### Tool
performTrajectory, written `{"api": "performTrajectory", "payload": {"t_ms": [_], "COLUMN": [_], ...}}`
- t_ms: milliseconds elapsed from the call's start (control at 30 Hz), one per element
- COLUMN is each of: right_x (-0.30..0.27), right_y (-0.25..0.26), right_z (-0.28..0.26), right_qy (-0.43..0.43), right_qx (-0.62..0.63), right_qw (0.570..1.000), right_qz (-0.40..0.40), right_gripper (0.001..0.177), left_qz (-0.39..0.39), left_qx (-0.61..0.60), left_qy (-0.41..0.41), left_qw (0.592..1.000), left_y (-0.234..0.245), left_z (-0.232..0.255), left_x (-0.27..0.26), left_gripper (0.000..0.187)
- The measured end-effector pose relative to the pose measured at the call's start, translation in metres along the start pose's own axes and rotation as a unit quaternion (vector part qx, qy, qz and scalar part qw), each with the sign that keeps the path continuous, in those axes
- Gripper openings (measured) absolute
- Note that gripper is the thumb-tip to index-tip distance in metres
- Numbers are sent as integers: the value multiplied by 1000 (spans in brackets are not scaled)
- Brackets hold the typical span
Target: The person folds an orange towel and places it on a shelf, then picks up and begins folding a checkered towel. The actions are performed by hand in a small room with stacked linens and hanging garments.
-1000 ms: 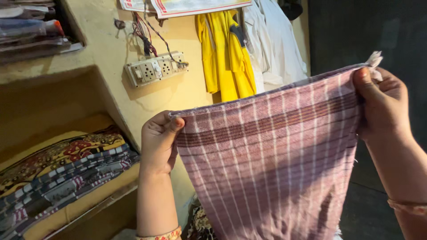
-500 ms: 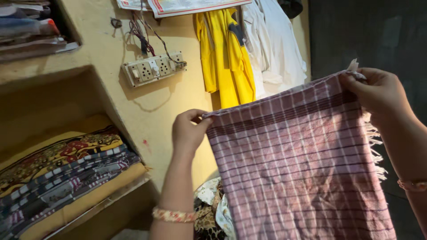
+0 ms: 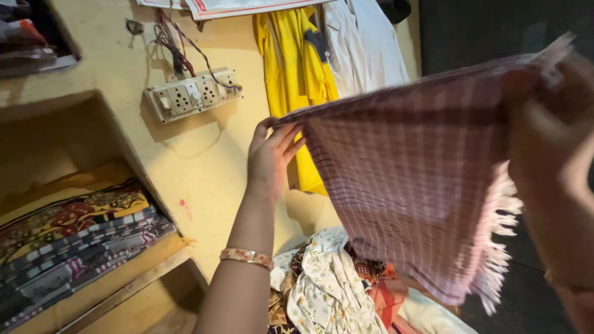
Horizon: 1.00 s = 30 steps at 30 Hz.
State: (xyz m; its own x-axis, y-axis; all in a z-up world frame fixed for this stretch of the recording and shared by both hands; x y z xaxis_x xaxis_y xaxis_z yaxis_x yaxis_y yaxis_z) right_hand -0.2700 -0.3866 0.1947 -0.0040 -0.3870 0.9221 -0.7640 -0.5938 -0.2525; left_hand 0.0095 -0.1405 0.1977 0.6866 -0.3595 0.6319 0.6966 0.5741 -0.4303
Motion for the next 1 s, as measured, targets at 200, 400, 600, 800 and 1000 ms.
{"api": "performTrajectory", "payload": {"t_ms": [200, 400, 600, 800, 1000], "right_x": [-91, -166, -223, -241, -255], "right_y": [-21, -57, -90, -121, -139], "right_z": [32, 27, -6, 9, 17], "right_qy": [-228, -508, -335, -260, -251], "right_qx": [98, 156, 70, 126, 154], "right_qw": [953, 758, 697, 732, 724], "right_qz": [-172, -380, -630, -617, -624], "right_gripper": [18, 24, 24, 17, 24], "left_qz": [203, 306, 352, 334, 178], "left_qx": [127, 195, 160, 101, 520], "left_qy": [-8, 17, 75, 131, 63], "left_qw": [971, 932, 919, 928, 833], "left_y": [74, 125, 154, 152, 104], "left_z": [-1, -18, -22, -19, -13], "left_x": [-41, -92, -114, -117, -137], "left_gripper": [17, 17, 15, 13, 13]}}
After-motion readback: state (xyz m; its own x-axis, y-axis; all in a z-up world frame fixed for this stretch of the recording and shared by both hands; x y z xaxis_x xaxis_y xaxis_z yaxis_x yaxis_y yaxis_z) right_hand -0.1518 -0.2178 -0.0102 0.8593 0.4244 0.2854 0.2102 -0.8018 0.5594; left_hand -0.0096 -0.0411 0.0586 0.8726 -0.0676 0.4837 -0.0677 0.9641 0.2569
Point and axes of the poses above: each hand's wrist, its own x-axis towards the middle knuckle, its own y-axis out of the back of the hand, z = x × y, the point moved 1 cm from there along x, towards the middle knuckle, and after that the axes turned 3 degrees about -x, right-handed, at the moved point
